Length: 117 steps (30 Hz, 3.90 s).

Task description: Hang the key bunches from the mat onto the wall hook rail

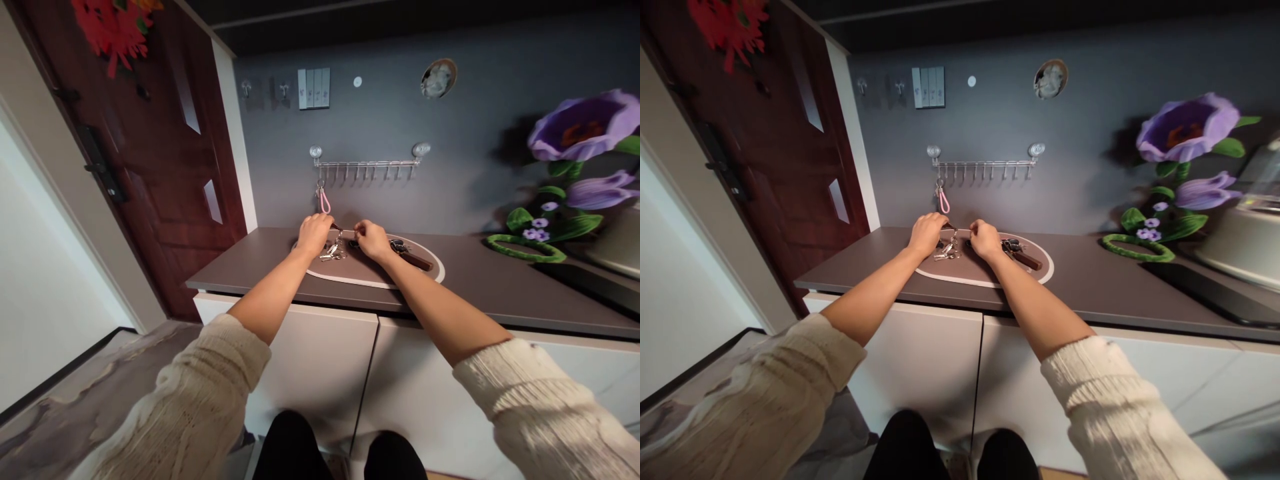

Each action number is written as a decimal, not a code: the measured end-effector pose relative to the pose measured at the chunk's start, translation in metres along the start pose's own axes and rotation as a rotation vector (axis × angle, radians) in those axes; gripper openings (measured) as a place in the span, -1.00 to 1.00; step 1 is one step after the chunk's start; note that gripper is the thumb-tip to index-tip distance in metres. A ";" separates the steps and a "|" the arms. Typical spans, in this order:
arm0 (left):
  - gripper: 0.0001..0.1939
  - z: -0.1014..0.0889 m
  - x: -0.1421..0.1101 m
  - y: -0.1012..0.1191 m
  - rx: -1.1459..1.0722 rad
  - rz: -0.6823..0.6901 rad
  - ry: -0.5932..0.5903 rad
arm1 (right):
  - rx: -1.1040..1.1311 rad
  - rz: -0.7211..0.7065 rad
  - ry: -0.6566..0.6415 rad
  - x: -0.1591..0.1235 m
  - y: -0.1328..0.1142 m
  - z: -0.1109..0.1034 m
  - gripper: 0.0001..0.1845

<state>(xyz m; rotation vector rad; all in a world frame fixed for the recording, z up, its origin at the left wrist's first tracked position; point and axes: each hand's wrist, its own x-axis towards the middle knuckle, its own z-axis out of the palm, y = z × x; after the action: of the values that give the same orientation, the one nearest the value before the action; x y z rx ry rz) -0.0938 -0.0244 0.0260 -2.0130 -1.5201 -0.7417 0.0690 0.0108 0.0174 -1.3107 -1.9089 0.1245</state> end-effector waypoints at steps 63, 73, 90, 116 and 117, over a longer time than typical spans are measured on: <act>-0.72 -0.005 0.002 0.009 -0.364 0.071 0.099 | 0.704 -0.153 0.186 0.002 -0.020 -0.009 -0.65; -0.75 -0.002 0.003 0.011 -0.459 0.032 0.148 | 0.661 -0.205 0.103 0.003 -0.018 -0.006 -0.67; -0.78 0.000 0.005 0.008 -0.440 -0.066 0.234 | 0.656 -0.208 0.005 0.003 -0.016 -0.002 -0.71; -0.74 -0.006 0.014 -0.039 -0.273 -0.099 0.259 | 0.833 -0.003 0.062 0.072 -0.047 -0.016 -0.74; -0.73 -0.003 0.011 -0.042 -0.248 -0.093 0.242 | 0.824 0.002 0.074 0.079 -0.048 -0.014 -0.75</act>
<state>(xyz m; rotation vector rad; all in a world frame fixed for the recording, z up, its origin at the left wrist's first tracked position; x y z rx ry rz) -0.1324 -0.0082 0.0388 -1.9471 -1.4445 -1.2171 0.0311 0.0487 0.0934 -0.7342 -1.5211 0.7623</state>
